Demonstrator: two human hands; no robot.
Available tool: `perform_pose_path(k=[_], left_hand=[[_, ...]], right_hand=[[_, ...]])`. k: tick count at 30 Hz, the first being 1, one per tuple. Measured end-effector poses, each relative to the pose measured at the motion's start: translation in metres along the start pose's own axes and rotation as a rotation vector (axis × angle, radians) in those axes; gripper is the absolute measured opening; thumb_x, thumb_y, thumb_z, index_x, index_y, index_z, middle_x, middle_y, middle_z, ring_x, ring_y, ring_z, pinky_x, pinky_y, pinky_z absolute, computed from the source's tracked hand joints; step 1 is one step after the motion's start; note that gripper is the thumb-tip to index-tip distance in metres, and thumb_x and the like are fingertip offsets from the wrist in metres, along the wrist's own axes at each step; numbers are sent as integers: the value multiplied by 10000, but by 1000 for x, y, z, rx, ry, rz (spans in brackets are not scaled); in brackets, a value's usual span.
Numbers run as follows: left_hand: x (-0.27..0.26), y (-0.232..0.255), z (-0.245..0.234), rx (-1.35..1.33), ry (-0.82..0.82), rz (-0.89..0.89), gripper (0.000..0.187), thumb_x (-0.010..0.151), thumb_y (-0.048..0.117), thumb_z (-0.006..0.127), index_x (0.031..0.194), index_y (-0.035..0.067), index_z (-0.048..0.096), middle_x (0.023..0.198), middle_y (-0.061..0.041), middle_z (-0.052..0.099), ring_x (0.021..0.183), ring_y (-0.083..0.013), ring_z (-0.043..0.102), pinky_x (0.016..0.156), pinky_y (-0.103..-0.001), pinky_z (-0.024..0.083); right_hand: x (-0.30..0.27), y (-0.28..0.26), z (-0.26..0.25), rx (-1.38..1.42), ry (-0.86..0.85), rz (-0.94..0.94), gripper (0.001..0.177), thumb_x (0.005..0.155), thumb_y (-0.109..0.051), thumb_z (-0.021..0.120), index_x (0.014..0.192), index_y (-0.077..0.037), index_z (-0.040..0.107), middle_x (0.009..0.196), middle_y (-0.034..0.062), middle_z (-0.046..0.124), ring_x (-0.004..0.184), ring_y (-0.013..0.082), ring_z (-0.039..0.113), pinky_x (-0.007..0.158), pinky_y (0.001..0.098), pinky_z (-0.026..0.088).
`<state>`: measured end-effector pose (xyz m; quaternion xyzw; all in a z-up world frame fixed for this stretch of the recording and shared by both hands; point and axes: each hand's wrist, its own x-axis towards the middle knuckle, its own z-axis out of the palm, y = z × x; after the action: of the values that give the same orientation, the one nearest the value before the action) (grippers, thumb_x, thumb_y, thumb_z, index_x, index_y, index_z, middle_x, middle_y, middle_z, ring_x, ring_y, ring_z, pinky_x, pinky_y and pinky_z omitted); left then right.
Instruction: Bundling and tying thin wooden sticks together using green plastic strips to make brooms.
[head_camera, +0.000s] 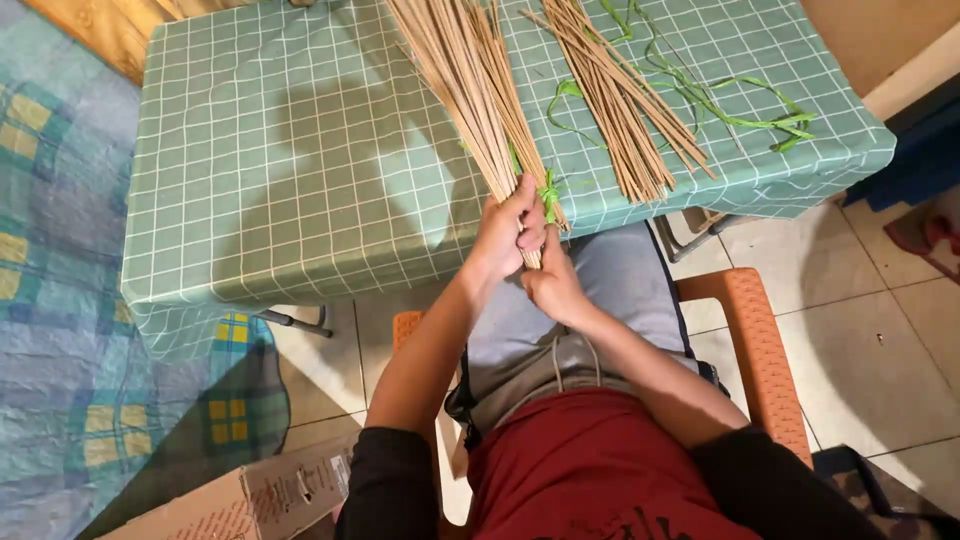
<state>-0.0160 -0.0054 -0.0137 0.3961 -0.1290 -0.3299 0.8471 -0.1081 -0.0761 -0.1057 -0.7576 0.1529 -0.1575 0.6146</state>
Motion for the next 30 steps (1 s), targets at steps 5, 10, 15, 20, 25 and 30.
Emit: perform_pose_path(k=[5,10,15,20,25,30], left_hand=[[8,-10,-20,-138,-112,-144,414,1004,347,591,675,172,411,498,51,273,307,-57,273,290,-213,251],[12,-14,-26,-191,-143,-175,396,997,317,585,680,178,394,487,60,261,295,-63,252,283,-213,238],[2,6,-10,-89,-82,-194,399,962,324,631,649,189,424,472,78,273,289,-63,275,286,-212,236],[-1,4,1,-41,-52,-153,403,930,272,669,637,160,415,459,45,272,276,-71,252,265,-216,232],[-6,3,6,71,3,-54,414,871,176,765,608,106,453,424,-20,343,247,-97,315,233,-250,273],[6,-8,-14,305,-13,8,309,917,246,784,757,43,616,540,-78,577,358,-148,578,328,-293,503]], right_hand=[[-4,-15,2,-45,-12,43,470,646,27,570,1046,-143,391,638,160,581,662,351,655,663,405,478],[-10,-34,6,-95,-3,36,467,659,10,562,1073,-131,397,756,244,572,767,415,649,705,459,467],[-7,-33,10,2,39,33,461,703,38,625,1094,-138,454,742,225,638,649,348,656,554,438,464],[-6,-15,21,317,-23,-5,641,772,178,500,1347,-82,386,789,253,623,487,314,653,365,404,567],[-10,-20,32,515,-81,36,590,829,180,459,1370,-25,342,864,262,669,630,353,739,502,475,653],[-13,-18,37,591,-56,94,947,845,224,434,1591,-84,-63,1214,358,544,571,383,694,484,575,636]])
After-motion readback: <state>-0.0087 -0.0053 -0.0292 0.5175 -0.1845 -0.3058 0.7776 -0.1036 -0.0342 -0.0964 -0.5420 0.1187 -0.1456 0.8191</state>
